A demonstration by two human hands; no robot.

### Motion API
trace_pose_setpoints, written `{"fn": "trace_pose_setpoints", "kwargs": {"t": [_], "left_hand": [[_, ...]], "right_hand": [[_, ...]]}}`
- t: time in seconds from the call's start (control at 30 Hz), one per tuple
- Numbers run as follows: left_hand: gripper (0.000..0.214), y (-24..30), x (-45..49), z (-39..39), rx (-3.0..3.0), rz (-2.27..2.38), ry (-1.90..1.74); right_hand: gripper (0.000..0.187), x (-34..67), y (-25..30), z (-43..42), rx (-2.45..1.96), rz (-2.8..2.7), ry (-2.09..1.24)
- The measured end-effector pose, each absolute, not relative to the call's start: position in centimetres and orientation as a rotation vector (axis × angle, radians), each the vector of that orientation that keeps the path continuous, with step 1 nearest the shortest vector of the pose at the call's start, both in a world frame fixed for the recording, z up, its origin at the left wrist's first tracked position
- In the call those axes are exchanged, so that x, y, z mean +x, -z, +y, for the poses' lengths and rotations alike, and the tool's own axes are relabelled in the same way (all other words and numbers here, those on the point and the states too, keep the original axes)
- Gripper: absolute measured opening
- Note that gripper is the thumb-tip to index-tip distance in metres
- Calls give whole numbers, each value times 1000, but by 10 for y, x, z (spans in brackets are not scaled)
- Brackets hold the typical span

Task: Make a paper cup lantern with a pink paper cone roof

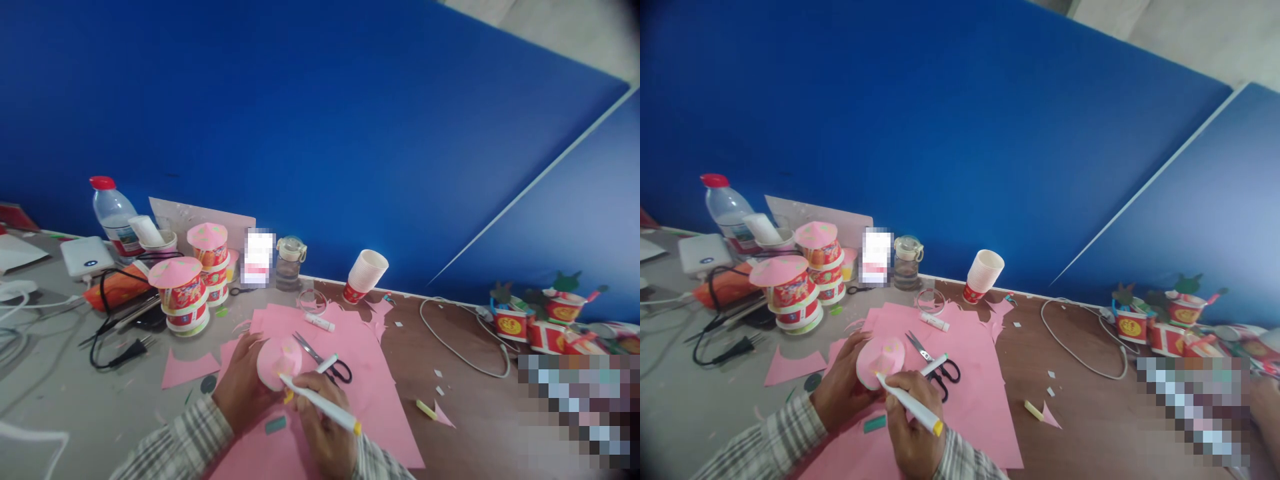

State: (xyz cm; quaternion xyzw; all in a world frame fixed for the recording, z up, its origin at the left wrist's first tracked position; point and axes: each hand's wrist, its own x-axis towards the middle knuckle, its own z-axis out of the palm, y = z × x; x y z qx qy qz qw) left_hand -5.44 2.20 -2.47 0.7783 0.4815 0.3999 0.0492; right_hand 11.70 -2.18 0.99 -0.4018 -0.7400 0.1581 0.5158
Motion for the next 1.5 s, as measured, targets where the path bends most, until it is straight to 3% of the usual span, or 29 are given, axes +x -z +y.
{"fn": "trace_pose_setpoints", "kwargs": {"t": [1.13, 1.5], "left_hand": [[55, 24, -55, 21, 2354, 1474, -1241], [48, 19, -53, 23, 2373, 1449, -1239]], "right_hand": [[16, 119, -11, -19, -997, -1768, -425], [19, 113, -7, -18, -932, -1753, -573]]}}
